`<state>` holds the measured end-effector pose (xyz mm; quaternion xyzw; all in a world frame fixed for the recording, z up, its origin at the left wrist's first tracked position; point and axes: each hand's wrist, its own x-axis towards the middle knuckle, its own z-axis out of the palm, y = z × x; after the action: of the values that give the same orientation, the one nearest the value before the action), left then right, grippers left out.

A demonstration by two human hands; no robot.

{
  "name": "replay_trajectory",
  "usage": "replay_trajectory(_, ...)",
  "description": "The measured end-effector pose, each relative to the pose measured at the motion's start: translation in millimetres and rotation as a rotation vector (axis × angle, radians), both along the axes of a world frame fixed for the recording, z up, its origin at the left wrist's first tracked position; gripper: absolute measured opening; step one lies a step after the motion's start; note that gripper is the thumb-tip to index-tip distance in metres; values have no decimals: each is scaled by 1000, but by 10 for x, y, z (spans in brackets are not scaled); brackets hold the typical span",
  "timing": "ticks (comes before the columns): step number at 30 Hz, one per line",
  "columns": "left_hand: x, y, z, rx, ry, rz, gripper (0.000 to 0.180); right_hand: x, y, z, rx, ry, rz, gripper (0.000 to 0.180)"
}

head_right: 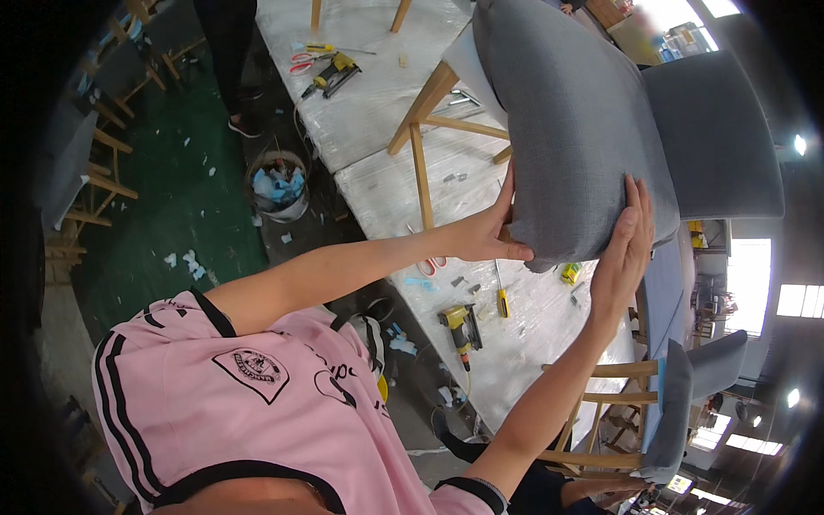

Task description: The person upholsters a wooden chair by pulling and smoothing gray fabric over the seat, then securing it with a pneumatic staple gun. The person repeatedly adjusts the fabric, trims excess material with a utility knife, and staples the edges to the underside of the seat frame.

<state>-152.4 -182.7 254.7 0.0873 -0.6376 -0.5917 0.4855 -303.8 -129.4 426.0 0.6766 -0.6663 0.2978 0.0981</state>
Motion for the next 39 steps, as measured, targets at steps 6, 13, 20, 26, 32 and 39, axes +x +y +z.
replay_trajectory(6, 127, 145, 81, 163, 29, -40, 143, 301, 25, -50, -418, -121, 283, 56)
replay_trajectory(13, 603, -593, -88, -132, 149, 958, 53, 2, -196, -523, -550, -147, 181, 54)
replay_trajectory(20, 452, -1306, 1633, -1027, -887, 720, 52, 68, -332, -664, -758, -326, 161, 55)
replay_trajectory(26, 31, -612, 1526, -1119, -789, 850, 56, 71, -399, -776, -900, -486, 221, 58)
replay_trajectory(32, -245, 142, 1500, -1145, -684, 802, 59, 1, -405, -819, -1036, -780, 367, 44)
replay_trajectory(39, -329, 455, 1089, -1512, -731, 998, 40, -124, -177, 348, -563, -618, 261, 48)
